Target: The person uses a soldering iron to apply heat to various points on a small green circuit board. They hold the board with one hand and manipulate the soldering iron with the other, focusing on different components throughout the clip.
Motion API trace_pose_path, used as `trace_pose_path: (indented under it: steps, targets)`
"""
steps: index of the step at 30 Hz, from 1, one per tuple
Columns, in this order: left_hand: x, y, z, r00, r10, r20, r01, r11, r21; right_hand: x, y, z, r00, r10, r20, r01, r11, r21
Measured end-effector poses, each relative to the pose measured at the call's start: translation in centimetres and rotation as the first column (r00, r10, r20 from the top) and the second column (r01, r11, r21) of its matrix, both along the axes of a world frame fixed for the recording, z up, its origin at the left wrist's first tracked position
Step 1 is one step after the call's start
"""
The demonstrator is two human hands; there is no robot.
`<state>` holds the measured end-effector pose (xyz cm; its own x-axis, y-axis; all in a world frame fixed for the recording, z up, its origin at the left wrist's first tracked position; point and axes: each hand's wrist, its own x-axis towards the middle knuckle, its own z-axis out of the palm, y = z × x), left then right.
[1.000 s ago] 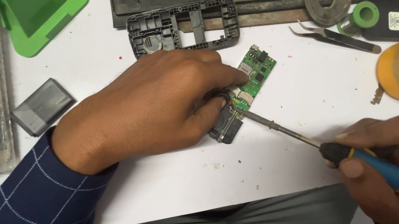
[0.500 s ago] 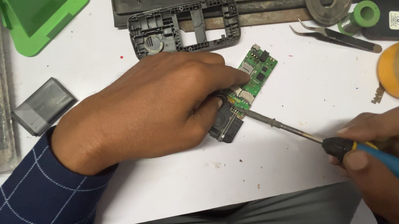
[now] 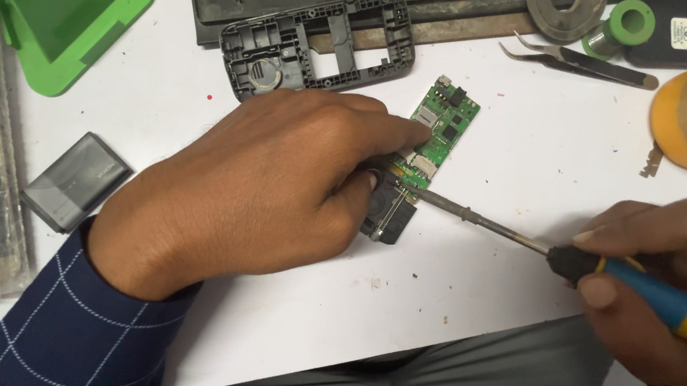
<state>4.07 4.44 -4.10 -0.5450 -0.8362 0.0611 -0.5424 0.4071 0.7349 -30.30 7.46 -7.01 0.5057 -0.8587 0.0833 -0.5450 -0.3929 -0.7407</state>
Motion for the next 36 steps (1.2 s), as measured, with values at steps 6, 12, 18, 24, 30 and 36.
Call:
trace_pose_path:
  steps: [6, 12, 18, 24, 30, 36]
  targets:
    - [0.0, 0.0, 0.1, 0.999, 0.009, 0.034, -0.01, 0.999, 0.046, -0.3, 0.2, -0.8, 0.992, -0.069, 0.106, 0.061, 0.995, 0.076]
    - [0.1, 0.0, 0.0, 1.0, -0.007, 0.016, 0.007, 1.0, 0.012, -0.2, -0.2, -0.9, 0.973, -0.09, 0.213, 0.07, 0.992, 0.102]
    - [0.2, -0.2, 0.6, 0.997, -0.001, 0.072, -0.006, 0.995, 0.101, -0.6, 0.3, -1.4, 0.92, -0.223, 0.322, 0.161, 0.965, 0.208]
    - [0.8, -0.6, 1.1, 0.996, 0.092, 0.013, -0.092, 0.959, 0.266, -0.6, 0.0, -1.5, 0.917, -0.186, 0.354, 0.131, 0.976, 0.174]
    - [2.1, -1.2, 1.5, 0.97, 0.24, -0.049, -0.243, 0.966, -0.086, -0.3, 0.1, -1.7, 0.895, -0.213, 0.391, 0.176, 0.976, 0.13]
    - [2.1, -1.2, 1.5, 0.938, 0.346, 0.01, -0.336, 0.917, -0.214, -0.3, 0.2, -1.8, 0.889, -0.214, 0.406, 0.18, 0.976, 0.12]
